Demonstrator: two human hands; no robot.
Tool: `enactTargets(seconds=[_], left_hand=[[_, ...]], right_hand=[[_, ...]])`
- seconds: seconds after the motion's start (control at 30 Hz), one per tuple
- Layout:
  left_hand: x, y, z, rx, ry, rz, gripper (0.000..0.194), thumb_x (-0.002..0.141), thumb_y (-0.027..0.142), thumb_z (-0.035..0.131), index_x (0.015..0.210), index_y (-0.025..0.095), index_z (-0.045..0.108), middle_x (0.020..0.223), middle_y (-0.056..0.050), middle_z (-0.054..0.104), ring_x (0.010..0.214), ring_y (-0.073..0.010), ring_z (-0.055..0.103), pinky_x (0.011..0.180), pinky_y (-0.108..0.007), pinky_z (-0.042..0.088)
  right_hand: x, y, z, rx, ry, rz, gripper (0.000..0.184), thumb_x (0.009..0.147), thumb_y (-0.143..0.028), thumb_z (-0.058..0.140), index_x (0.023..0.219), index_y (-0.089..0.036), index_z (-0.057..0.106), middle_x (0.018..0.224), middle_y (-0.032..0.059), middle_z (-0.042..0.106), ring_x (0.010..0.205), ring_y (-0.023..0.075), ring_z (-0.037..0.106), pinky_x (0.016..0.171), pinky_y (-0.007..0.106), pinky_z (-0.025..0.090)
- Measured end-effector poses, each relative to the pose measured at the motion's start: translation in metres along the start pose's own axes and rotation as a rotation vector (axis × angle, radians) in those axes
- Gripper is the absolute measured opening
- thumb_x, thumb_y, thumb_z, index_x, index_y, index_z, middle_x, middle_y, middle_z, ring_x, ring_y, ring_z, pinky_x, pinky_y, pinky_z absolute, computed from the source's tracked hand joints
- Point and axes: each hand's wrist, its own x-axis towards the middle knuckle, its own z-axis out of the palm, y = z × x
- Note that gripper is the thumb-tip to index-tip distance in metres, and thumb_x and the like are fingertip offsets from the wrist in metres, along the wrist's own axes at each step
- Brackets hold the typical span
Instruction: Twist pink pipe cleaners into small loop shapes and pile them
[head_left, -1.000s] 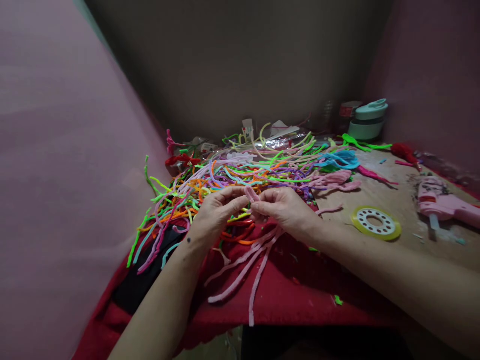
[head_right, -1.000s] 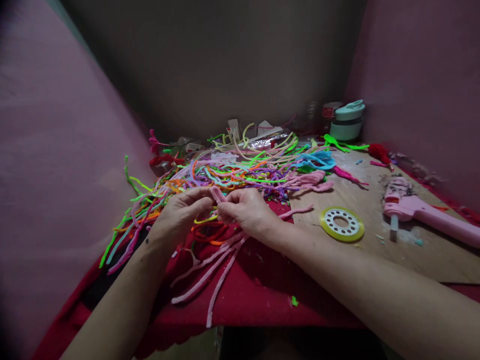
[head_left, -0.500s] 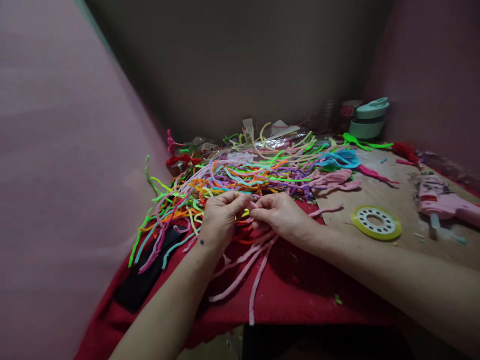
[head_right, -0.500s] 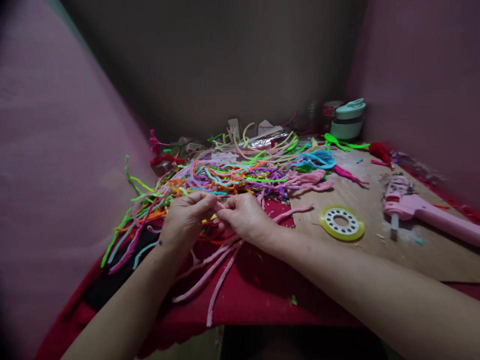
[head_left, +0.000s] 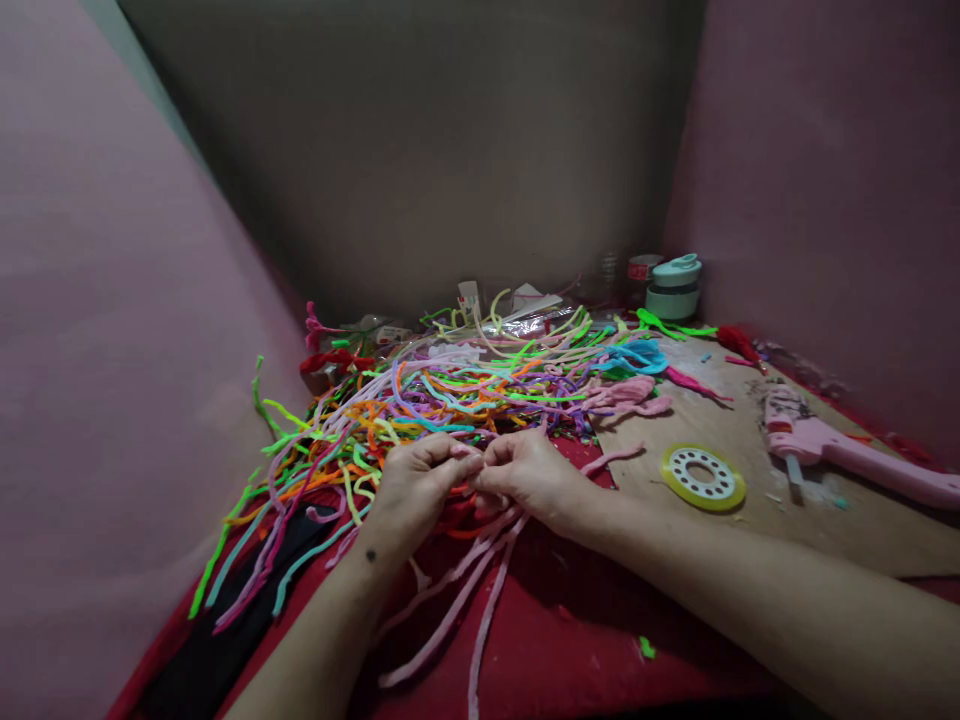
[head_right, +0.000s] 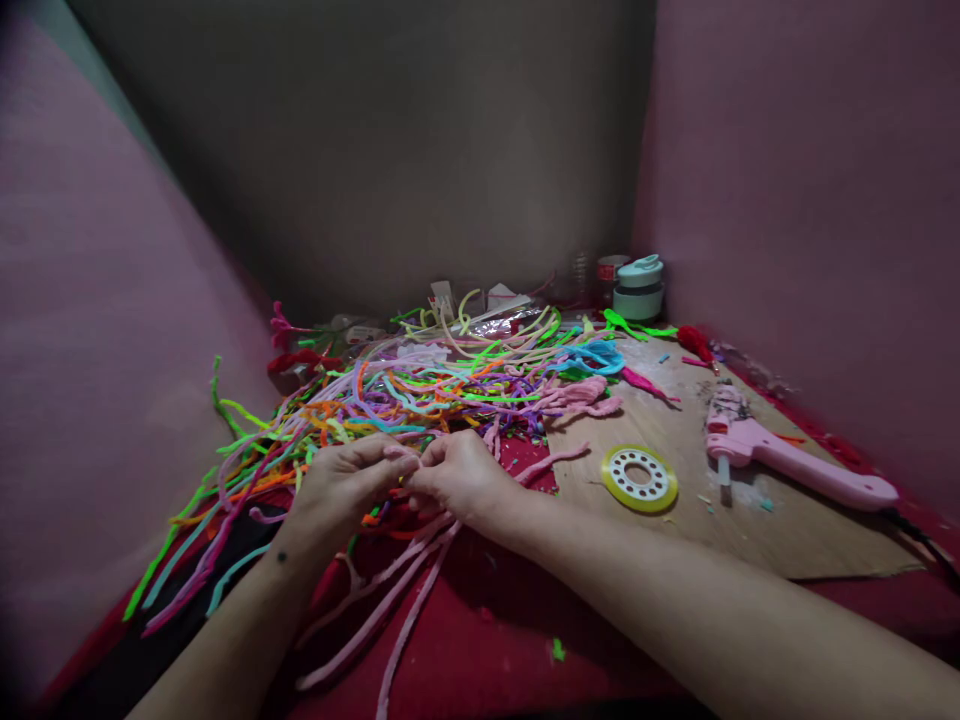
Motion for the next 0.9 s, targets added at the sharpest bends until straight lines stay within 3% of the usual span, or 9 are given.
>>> enactTargets(seconds=[0.07, 0.17, 0.37, 0.57, 0.67, 0.9], left_hand=[[0.002, 0.002, -0.006, -0.114, -0.088, -0.088, 0.016, 0.065, 0.028, 0.066, 0.059, 0.014, 0.062, 0.057, -0.001, 0.059, 0.054, -0.0115, 0.05, 0.055, -0.023, 0.04], [0.003, 0.003, -0.01, -0.168, -0.144, -0.117, 0.016, 0.067, 0.029, 0.067, 0.064, 0.013, 0.064, 0.06, -0.002, 0.062, 0.054, -0.0122, 0.053, 0.055, -0.023, 0.041], [0.001, 0.002, -0.005, -0.205, -0.083, -0.114, 0.016, 0.068, 0.027, 0.067, 0.064, 0.013, 0.061, 0.056, 0.001, 0.057, 0.05, -0.0082, 0.048, 0.05, -0.02, 0.037], [0.001, -0.005, -0.008, -0.31, -0.129, -0.086, 0.018, 0.072, 0.03, 0.065, 0.07, 0.013, 0.062, 0.064, -0.001, 0.059, 0.056, -0.0111, 0.054, 0.054, -0.022, 0.041], [0.001, -0.008, -0.008, -0.364, -0.148, -0.092, 0.017, 0.071, 0.03, 0.065, 0.077, 0.014, 0.063, 0.068, -0.002, 0.06, 0.058, -0.0118, 0.055, 0.055, -0.023, 0.043], [0.0, -0.007, -0.005, -0.329, -0.189, -0.13, 0.018, 0.073, 0.031, 0.063, 0.068, 0.015, 0.058, 0.059, 0.001, 0.056, 0.051, -0.0093, 0.051, 0.053, -0.022, 0.042]], right_hand=[[-0.002, -0.003, -0.002, 0.105, -0.092, -0.023, 0.014, 0.06, -0.021, 0.063, 0.052, -0.014, 0.055, 0.048, -0.0013, 0.057, 0.044, 0.008, 0.049, 0.049, 0.021, 0.039], [-0.005, -0.006, -0.005, 0.192, -0.123, -0.009, 0.012, 0.058, -0.021, 0.064, 0.052, -0.013, 0.057, 0.049, -0.0002, 0.059, 0.044, 0.0082, 0.051, 0.05, 0.022, 0.04], [-0.002, -0.004, -0.005, 0.18, -0.023, -0.029, 0.013, 0.055, -0.015, 0.064, 0.048, -0.013, 0.053, 0.042, -0.0015, 0.057, 0.038, 0.0074, 0.047, 0.043, 0.021, 0.036], [-0.001, -0.005, -0.008, 0.406, -0.232, 0.125, 0.026, 0.052, -0.025, 0.077, 0.055, -0.011, 0.055, 0.051, 0.0024, 0.062, 0.046, 0.0109, 0.057, 0.052, 0.024, 0.045], [0.0, -0.004, -0.01, 0.444, -0.257, 0.168, 0.026, 0.05, -0.021, 0.077, 0.058, -0.011, 0.055, 0.05, 0.0019, 0.062, 0.045, 0.0111, 0.057, 0.051, 0.025, 0.045], [-0.002, -0.004, -0.01, 0.492, -0.296, 0.246, 0.023, 0.053, -0.02, 0.075, 0.063, -0.009, 0.057, 0.055, 0.0034, 0.064, 0.045, 0.0107, 0.058, 0.049, 0.023, 0.045]])
